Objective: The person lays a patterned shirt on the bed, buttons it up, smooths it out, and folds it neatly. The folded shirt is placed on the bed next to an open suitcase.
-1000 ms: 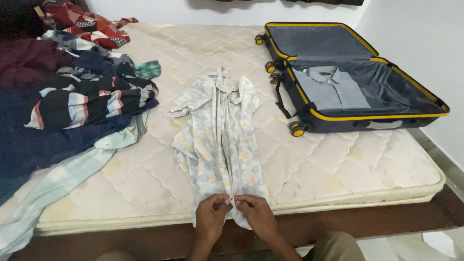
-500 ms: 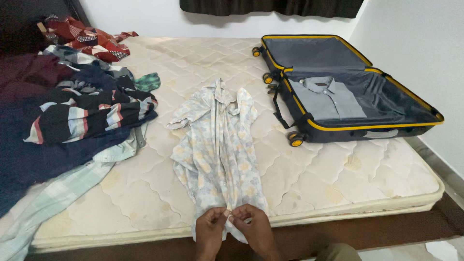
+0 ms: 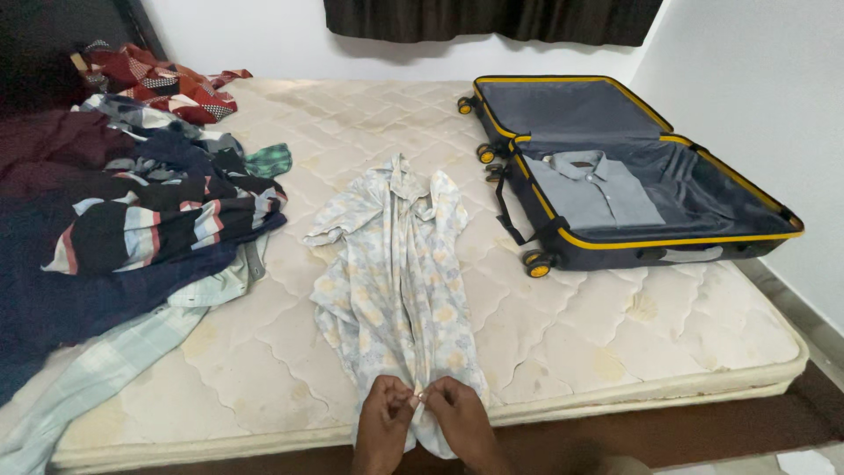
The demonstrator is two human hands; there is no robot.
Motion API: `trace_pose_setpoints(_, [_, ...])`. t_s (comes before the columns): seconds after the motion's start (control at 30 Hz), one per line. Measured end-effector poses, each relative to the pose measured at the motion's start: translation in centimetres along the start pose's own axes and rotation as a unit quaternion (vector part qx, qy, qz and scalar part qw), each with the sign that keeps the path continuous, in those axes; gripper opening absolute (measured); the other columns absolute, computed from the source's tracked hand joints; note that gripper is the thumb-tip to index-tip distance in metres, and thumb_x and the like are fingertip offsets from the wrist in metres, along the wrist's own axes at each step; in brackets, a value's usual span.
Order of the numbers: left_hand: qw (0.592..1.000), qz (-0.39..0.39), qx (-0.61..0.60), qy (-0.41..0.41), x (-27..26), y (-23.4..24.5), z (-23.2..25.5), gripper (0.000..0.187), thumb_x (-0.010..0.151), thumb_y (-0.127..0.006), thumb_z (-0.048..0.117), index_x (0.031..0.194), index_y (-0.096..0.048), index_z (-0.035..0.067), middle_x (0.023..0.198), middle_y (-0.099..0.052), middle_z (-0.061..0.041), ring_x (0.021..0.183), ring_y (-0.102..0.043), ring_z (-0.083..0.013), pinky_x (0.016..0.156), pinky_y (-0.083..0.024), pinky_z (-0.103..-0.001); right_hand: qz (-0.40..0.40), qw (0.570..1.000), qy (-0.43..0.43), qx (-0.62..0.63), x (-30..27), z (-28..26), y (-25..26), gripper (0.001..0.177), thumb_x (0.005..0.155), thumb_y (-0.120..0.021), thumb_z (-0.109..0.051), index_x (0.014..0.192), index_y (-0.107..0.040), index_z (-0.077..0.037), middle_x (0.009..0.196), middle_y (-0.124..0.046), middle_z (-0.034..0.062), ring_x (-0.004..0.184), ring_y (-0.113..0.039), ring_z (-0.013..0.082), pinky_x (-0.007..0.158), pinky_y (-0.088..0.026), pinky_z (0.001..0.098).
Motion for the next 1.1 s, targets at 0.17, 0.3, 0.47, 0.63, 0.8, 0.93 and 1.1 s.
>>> trace_pose_setpoints(0.17, [0.999, 0.023, 0.029, 0.018, 0.7, -0.3, -2.6, 0.025, 0.090, -0.065, -0.004, 0.113, -0.059, 0.005, 0.090, -0.067, -0.005, 0.080, -0.062, -0.0118, 0.075, -0.052, -0.027, -0.021, 0.992, -0.101, 0.070, 0.6, 3.4, -0.3, 0.025, 0.096, -0.057, -0.024, 0.090, -0.070, -0.003, 0.074, -0.062, 0.0032, 0.066, -0.055, 0.0117, 0.062, -0.047, 0.0273])
trace_pose_setpoints(0.3, [0.995, 0.035, 0.092, 0.000, 0.5, 0.0, -5.6, 0.033, 0.082, -0.069, -0.002, 0.113, -0.068, 0.007, 0.081, -0.070, -0.004, 0.073, -0.066, -0.0100, 0.070, -0.055, -0.027, -0.021, 0.993, -0.117, 0.018, -0.1, 4.1, -0.2, 0.028, 0.092, -0.064, -0.027, 0.088, -0.070, 0.000, 0.074, -0.064, 0.0034, 0.066, -0.056, 0.0126, 0.060, -0.046, 0.0282])
trace_pose_setpoints(0.47, [0.980, 0.053, 0.191, 0.024, 0.5, 0.8, -9.9, 0.029, 0.080, -0.068, 0.001, 0.107, -0.075, 0.010, 0.070, -0.070, -0.006, 0.063, -0.065, -0.0103, 0.067, -0.055, -0.026, 0.061, 0.994, -0.048, -0.072, 1.4, 0.8, 0.4, 0.029, 0.083, -0.081, -0.026, 0.092, -0.072, 0.000, 0.078, -0.073, 0.0052, 0.073, -0.066, 0.0145, 0.070, -0.055, 0.0294])
trace_pose_setpoints(0.63, [0.985, 0.022, 0.165, 0.042, 1.3, 0.6, -13.9, 0.036, 0.075, -0.071, -0.001, 0.108, -0.075, 0.013, 0.069, -0.073, -0.007, 0.065, -0.071, -0.0119, 0.069, -0.057, -0.027, 0.079, 0.982, -0.037, -0.169, 3.7, -1.3, -0.5, 0.028, 0.083, -0.079, -0.022, 0.101, -0.071, -0.002, 0.081, -0.074, 0.0079, 0.074, -0.068, 0.0157, 0.072, -0.056, 0.0317])
trace_pose_setpoints(0.8, [0.973, 0.045, 0.225, -0.027, 0.6, 0.9, -13.3, 0.040, 0.074, -0.072, 0.001, 0.111, -0.075, 0.015, 0.069, -0.072, -0.010, 0.063, -0.073, -0.0174, 0.066, -0.058, -0.031, 0.084, 0.990, -0.026, -0.109, 3.6, 0.4, -1.4, 0.025, 0.086, -0.072, -0.014, 0.107, -0.073, -0.002, 0.083, -0.078, 0.0088, 0.076, -0.073, 0.0157, 0.074, -0.058, 0.0306])
trace_pose_setpoints(0.93, [0.948, 0.144, 0.270, -0.091, 0.2, 0.6, -6.7, 0.023, 0.078, -0.077, 0.011, 0.101, -0.076, 0.014, 0.085, -0.075, -0.010, 0.074, -0.077, -0.0224, 0.072, -0.060, -0.037, 0.096, 0.989, 0.001, -0.116, 3.6, 1.0, -0.8, 0.023, 0.086, -0.072, -0.014, 0.106, -0.074, -0.002, 0.086, -0.079, 0.0108, 0.077, -0.074, 0.0171, 0.073, -0.059, 0.0306])
trace_pose_setpoints(1.1, [0.890, 0.160, 0.378, -0.200, 1.6, -0.9, 2.0, 0.025, 0.084, -0.065, 0.010, 0.108, -0.073, 0.011, 0.105, -0.070, -0.013, 0.103, -0.062, -0.0360, 0.089, -0.051, -0.047, 0.096, 0.982, 0.023, -0.160, 4.2, 0.3, -0.5, 0.023, 0.085, -0.078, -0.017, 0.102, -0.077, -0.002, 0.083, -0.080, 0.0097, 0.075, -0.076, 0.0160, 0.072, -0.058, 0.0299])
Point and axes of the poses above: each hand's wrist, its own x-axis towards the middle knuckle, its own y-axis out of the back of the hand, z = x × y, the point moved 2 cm from there along x, towards the middle knuckle
